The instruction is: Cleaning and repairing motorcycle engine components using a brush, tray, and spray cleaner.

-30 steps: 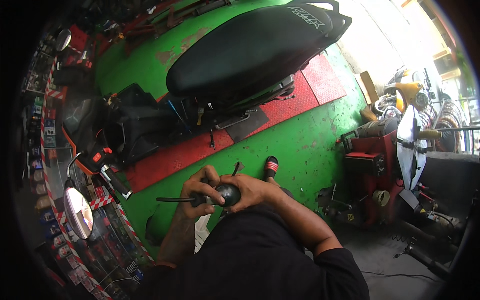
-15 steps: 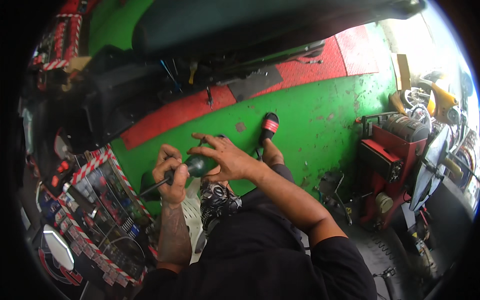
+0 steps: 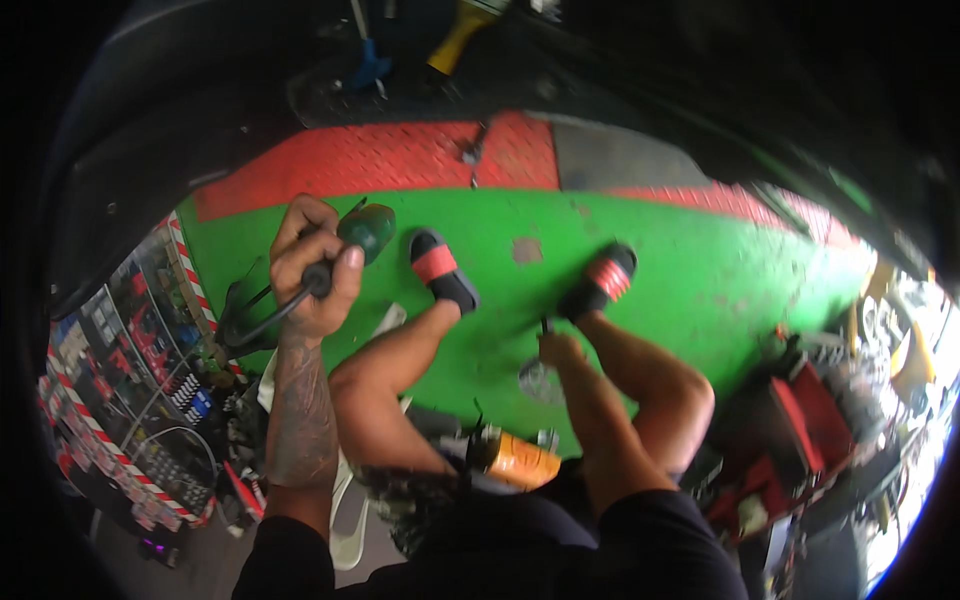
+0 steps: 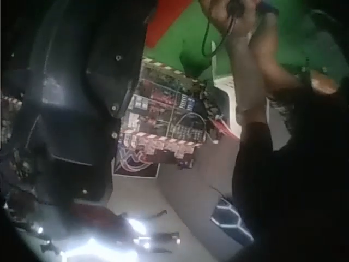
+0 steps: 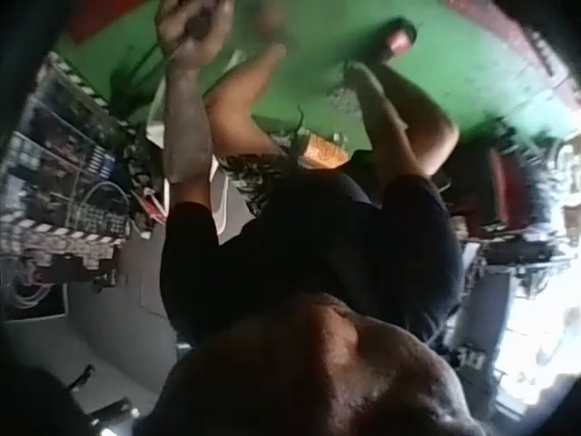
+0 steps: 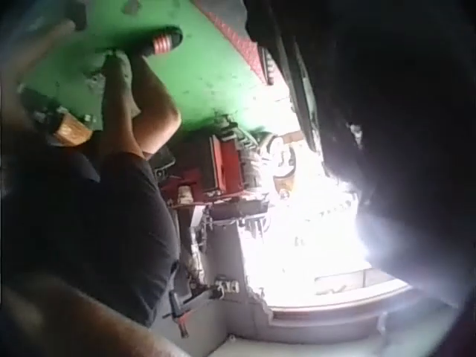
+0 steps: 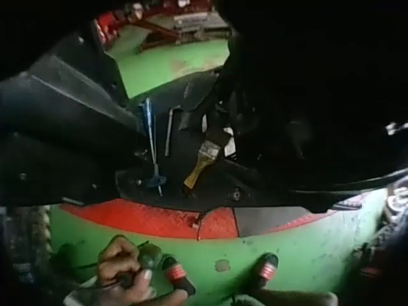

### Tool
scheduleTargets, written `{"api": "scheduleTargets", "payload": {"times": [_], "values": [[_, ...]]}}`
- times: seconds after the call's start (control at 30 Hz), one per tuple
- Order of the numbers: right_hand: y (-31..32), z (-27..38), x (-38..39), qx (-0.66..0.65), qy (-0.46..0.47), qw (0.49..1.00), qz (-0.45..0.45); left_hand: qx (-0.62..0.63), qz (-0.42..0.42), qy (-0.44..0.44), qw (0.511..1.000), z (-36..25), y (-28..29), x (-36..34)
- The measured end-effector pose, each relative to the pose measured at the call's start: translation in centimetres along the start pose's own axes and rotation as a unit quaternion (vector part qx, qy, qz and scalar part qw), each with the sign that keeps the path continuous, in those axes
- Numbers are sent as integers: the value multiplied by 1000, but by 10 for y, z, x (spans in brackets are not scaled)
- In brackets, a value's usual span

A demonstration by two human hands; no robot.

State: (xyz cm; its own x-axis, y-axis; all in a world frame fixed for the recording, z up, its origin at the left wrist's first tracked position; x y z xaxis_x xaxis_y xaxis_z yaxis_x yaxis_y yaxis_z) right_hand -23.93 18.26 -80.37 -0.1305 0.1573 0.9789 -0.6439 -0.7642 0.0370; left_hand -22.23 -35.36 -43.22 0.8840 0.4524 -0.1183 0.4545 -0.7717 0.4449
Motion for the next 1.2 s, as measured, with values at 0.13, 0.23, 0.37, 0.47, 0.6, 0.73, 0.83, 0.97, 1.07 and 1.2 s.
{"api": "scheduleTargets", "payload": {"times": [0.13, 0.23, 0.37, 0.47, 0.6, 0.73, 0.83, 0.97, 1.07, 1.2], "values": [[18, 133, -42, 94, 53, 993, 50, -107, -17, -9, 994, 48, 58, 38], [80, 104, -89, 133, 60, 983, 113, -81, -4, -70, 994, 68, 63, 38], [121, 120, -114, 168, 100, 958, 209, -97, -35, -2, 995, 46, 83, 38], [153, 180, -120, 175, 108, 945, 256, -110, -19, -107, 988, 40, 76, 27], [194, 238, -107, 173, 124, 923, 322, -71, -6, -180, 981, 40, 60, 8], [276, 268, -40, 96, 163, 959, 213, -29, 19, -185, 982, 39, 56, 6], [362, 242, 32, 149, 224, 961, -62, 27, 48, -175, 983, 28, 44, 1], [379, 227, 218, 77, 133, 924, -351, 87, 119, -182, 972, 17, 36, 3], [367, 229, 268, 67, 311, 779, -540, 152, 202, -194, 948, -7, 21, 5], [363, 235, 212, -238, 634, 674, -294, 246, 252, -166, 921, -11, -10, 1]]}}
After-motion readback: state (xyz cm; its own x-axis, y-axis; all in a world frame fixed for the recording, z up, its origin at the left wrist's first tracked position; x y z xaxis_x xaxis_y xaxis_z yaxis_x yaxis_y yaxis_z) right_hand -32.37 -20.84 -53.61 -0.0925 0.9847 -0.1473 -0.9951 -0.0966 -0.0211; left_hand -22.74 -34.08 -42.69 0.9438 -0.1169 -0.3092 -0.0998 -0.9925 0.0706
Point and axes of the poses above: each hand's wrist, its own x-axis away from the middle knuckle, its own y-axis out of the back of the hand, z = x × y, the point moved 3 cm from there along -x, towards the middle knuckle, and after that the axes turned 9 degrees about z, right-handed, at the moved point
